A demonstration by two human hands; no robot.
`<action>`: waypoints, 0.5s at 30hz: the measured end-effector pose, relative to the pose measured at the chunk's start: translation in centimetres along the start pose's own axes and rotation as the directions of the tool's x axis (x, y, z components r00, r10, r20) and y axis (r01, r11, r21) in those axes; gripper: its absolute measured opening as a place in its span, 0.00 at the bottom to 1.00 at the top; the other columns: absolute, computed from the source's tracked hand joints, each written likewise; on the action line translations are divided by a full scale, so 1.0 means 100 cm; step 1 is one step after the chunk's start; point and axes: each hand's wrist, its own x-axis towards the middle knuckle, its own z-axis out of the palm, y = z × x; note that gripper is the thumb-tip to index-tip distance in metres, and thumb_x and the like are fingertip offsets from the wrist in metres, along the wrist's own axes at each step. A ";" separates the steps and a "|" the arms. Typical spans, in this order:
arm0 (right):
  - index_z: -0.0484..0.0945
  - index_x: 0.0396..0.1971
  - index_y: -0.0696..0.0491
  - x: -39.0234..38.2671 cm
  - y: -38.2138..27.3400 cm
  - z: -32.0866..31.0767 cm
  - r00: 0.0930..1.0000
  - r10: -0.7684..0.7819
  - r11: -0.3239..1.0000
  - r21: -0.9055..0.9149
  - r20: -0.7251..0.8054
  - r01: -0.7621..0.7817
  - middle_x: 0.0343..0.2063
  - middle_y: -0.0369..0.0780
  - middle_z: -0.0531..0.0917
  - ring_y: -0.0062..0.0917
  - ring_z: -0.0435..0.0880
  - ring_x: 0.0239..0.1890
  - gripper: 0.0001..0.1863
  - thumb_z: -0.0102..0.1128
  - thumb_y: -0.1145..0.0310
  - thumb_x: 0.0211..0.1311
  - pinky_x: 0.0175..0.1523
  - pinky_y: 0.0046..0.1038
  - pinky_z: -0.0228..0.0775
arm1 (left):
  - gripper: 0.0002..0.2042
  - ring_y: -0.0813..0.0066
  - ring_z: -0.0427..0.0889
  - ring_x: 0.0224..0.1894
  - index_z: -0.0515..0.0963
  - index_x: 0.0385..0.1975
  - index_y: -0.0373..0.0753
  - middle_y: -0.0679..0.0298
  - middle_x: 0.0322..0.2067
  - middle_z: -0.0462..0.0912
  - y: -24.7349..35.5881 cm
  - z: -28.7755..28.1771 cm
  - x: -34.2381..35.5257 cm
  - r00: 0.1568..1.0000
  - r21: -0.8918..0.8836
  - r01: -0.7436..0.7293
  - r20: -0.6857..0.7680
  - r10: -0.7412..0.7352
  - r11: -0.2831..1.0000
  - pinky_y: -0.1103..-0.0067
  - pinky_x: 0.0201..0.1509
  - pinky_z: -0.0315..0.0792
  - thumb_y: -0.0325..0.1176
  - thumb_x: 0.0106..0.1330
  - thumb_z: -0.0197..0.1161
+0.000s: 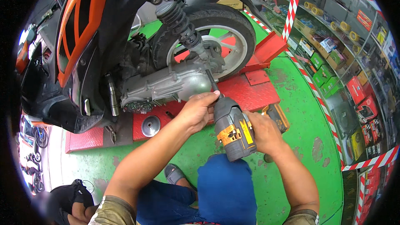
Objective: Removing screws and inspecting the internal components of a motorcycle CVT system.
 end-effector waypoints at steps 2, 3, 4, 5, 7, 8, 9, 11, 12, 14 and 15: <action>0.73 0.61 0.57 -0.011 0.004 0.015 0.999 0.032 0.999 0.033 -0.015 -0.031 0.45 0.51 0.84 0.50 0.83 0.48 0.33 0.70 0.68 0.53 0.54 0.45 0.74 | 0.15 0.70 0.85 0.45 0.77 0.47 0.34 0.59 0.43 0.85 -0.007 0.004 0.006 0.999 0.032 0.027 -0.018 -0.026 0.999 0.71 0.53 0.80 0.42 0.78 0.57; 0.73 0.61 0.58 -0.015 0.006 0.026 0.997 0.069 0.988 0.143 -0.023 -0.065 0.47 0.52 0.84 0.50 0.83 0.50 0.34 0.72 0.67 0.52 0.55 0.45 0.75 | 0.15 0.72 0.84 0.41 0.78 0.45 0.34 0.60 0.40 0.84 -0.011 0.006 0.005 0.997 0.070 0.028 -0.073 -0.022 0.997 0.72 0.48 0.80 0.42 0.78 0.58; 0.73 0.60 0.58 -0.019 0.006 0.034 0.994 0.107 0.963 0.252 -0.026 -0.097 0.49 0.53 0.84 0.50 0.83 0.51 0.35 0.73 0.66 0.51 0.56 0.44 0.75 | 0.16 0.73 0.84 0.37 0.78 0.42 0.34 0.61 0.36 0.84 -0.014 0.007 0.005 0.992 0.107 0.030 -0.128 -0.017 0.994 0.73 0.44 0.79 0.43 0.77 0.59; 0.74 0.59 0.58 -0.022 0.006 0.042 0.993 0.115 0.942 0.318 -0.012 -0.105 0.51 0.52 0.84 0.48 0.85 0.52 0.36 0.76 0.64 0.49 0.55 0.41 0.77 | 0.16 0.73 0.84 0.37 0.78 0.42 0.34 0.61 0.36 0.84 -0.017 0.007 0.004 0.992 0.115 0.036 -0.128 -0.021 0.993 0.73 0.44 0.79 0.43 0.77 0.59; 0.74 0.59 0.58 -0.026 0.002 0.056 0.992 0.128 0.922 0.372 -0.021 -0.111 0.49 0.51 0.85 0.48 0.85 0.50 0.35 0.77 0.64 0.50 0.53 0.40 0.78 | 0.16 0.75 0.82 0.31 0.80 0.40 0.33 0.63 0.32 0.84 -0.019 0.004 0.003 0.988 0.179 0.039 -0.157 -0.011 0.983 0.75 0.38 0.77 0.43 0.76 0.61; 0.75 0.58 0.58 -0.027 0.001 0.063 0.990 0.137 0.901 0.418 -0.025 -0.114 0.47 0.50 0.85 0.47 0.86 0.48 0.35 0.77 0.64 0.50 0.52 0.39 0.79 | 0.16 0.75 0.82 0.31 0.80 0.40 0.33 0.63 0.32 0.84 -0.020 0.002 0.005 0.988 0.182 0.045 -0.154 -0.017 0.982 0.75 0.38 0.77 0.43 0.76 0.61; 0.76 0.57 0.58 -0.023 0.000 0.072 0.990 0.033 0.916 0.400 -0.140 0.026 0.44 0.50 0.86 0.46 0.87 0.45 0.33 0.77 0.64 0.50 0.49 0.38 0.79 | 0.16 0.76 0.81 0.30 0.80 0.40 0.33 0.64 0.32 0.84 -0.019 -0.002 0.006 0.985 0.215 0.042 -0.173 -0.005 0.976 0.76 0.36 0.76 0.43 0.76 0.62; 0.78 0.53 0.54 -0.019 -0.010 0.085 0.976 0.107 0.898 0.439 -0.187 -0.015 0.41 0.46 0.87 0.43 0.87 0.43 0.31 0.79 0.62 0.48 0.48 0.39 0.80 | 0.16 0.78 0.79 0.28 0.81 0.37 0.33 0.66 0.29 0.83 -0.018 -0.004 0.008 0.980 0.256 0.036 -0.200 0.016 0.966 0.77 0.33 0.73 0.42 0.75 0.62; 0.80 0.48 0.51 -0.018 -0.013 0.091 0.957 0.181 0.880 0.472 -0.228 -0.054 0.39 0.42 0.87 0.41 0.88 0.41 0.29 0.80 0.60 0.45 0.46 0.40 0.80 | 0.16 0.78 0.79 0.28 0.81 0.37 0.33 0.66 0.29 0.83 -0.017 -0.006 0.010 0.980 0.259 0.038 -0.201 0.015 0.965 0.77 0.33 0.73 0.42 0.75 0.62; 0.80 0.48 0.51 -0.018 -0.007 0.107 0.955 0.183 0.871 0.488 -0.234 -0.048 0.39 0.43 0.87 0.41 0.88 0.41 0.30 0.82 0.60 0.44 0.46 0.40 0.80 | 0.16 0.80 0.78 0.28 0.82 0.37 0.32 0.66 0.29 0.83 -0.017 -0.010 0.014 0.973 0.312 0.035 -0.228 0.039 0.949 0.78 0.34 0.73 0.42 0.74 0.64; 0.80 0.48 0.51 -0.018 -0.005 0.111 0.956 0.180 0.867 0.497 -0.231 -0.043 0.39 0.43 0.87 0.41 0.88 0.41 0.30 0.82 0.60 0.43 0.46 0.40 0.80 | 0.16 0.80 0.78 0.28 0.82 0.37 0.32 0.66 0.29 0.83 -0.017 -0.011 0.015 0.972 0.315 0.036 -0.230 0.039 0.948 0.78 0.34 0.73 0.42 0.74 0.64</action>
